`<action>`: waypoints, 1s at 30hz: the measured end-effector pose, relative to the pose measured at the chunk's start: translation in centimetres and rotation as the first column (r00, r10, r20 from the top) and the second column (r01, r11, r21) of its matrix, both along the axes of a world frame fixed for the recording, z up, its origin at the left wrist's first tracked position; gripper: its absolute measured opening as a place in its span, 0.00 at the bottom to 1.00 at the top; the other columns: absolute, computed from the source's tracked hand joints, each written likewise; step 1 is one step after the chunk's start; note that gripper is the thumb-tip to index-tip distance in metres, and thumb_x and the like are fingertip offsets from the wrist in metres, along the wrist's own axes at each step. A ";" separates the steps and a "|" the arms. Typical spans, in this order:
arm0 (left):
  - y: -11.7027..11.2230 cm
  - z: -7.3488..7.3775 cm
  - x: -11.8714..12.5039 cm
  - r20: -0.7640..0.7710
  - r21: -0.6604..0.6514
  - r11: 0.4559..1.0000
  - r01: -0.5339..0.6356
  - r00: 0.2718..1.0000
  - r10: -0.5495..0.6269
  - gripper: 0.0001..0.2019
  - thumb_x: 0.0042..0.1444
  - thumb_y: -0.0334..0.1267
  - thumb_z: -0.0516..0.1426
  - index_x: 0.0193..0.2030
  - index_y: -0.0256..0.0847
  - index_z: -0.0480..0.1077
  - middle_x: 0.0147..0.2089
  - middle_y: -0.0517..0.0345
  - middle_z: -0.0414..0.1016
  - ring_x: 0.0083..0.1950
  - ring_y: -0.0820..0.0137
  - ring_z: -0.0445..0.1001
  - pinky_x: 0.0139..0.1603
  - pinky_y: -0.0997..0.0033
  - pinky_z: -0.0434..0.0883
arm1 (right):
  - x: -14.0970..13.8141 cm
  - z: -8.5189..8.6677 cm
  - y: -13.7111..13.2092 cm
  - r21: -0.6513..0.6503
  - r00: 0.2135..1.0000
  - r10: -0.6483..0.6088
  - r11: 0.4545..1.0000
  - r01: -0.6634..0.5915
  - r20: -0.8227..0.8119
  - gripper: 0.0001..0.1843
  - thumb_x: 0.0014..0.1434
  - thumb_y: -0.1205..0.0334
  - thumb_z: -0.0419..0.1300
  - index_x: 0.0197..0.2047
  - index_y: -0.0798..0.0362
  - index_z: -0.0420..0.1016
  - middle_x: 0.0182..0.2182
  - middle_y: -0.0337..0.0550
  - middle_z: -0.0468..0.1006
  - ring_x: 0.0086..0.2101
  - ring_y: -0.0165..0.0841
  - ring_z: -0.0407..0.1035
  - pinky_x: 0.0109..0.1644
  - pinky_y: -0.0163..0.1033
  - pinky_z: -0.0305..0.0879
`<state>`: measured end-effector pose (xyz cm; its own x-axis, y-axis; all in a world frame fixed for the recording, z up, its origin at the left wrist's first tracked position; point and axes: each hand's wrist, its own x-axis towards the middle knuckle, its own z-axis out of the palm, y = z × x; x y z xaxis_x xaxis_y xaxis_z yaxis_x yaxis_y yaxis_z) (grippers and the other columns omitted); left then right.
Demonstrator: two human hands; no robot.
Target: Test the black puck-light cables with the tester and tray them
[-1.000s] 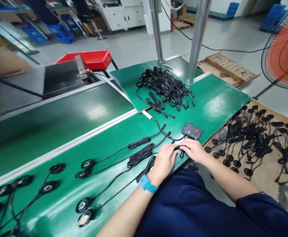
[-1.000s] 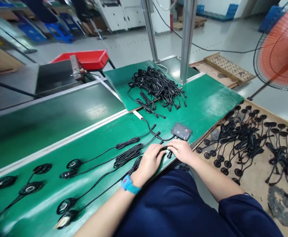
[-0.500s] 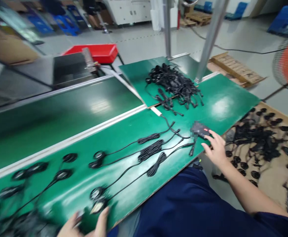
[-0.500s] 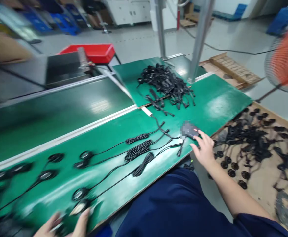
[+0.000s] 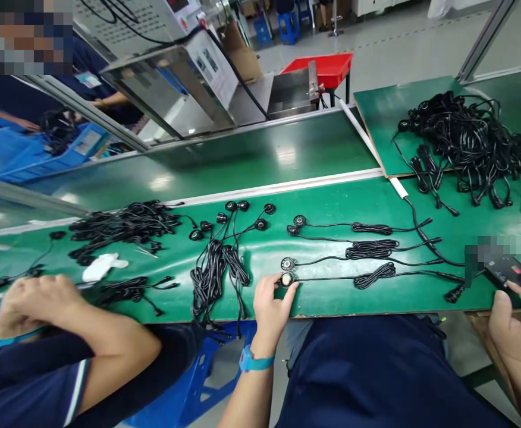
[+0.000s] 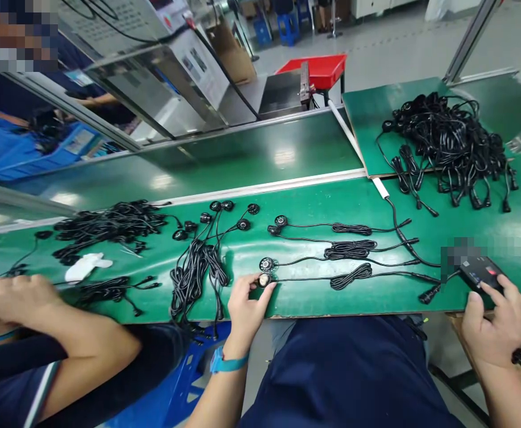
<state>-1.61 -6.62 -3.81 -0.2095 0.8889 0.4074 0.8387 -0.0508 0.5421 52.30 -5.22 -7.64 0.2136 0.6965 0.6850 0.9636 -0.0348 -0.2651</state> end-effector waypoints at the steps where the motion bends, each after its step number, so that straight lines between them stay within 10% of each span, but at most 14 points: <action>1: 0.0 -0.1 0.0 0.003 -0.003 1.000 -0.002 1.000 0.002 0.15 0.63 0.47 0.64 0.49 0.40 0.72 0.45 0.50 0.76 0.45 0.61 0.75 0.49 0.59 0.74 | 0.2 -0.3 0.0 0.016 1.000 0.000 1.000 0.000 0.013 0.19 0.62 0.48 0.62 0.51 0.48 0.81 0.58 0.54 0.77 0.56 0.55 0.73 0.59 0.58 0.69; 30: 0.6 0.8 -0.1 -0.008 0.129 0.988 0.086 0.996 -0.086 0.04 0.65 0.37 0.62 0.43 0.42 0.78 0.45 0.51 0.77 0.47 0.64 0.76 0.50 0.61 0.74 | 0.9 -2.0 0.4 0.021 0.999 -0.043 0.999 0.043 0.018 0.23 0.61 0.45 0.54 0.47 0.52 0.78 0.59 0.54 0.76 0.57 0.54 0.72 0.60 0.56 0.65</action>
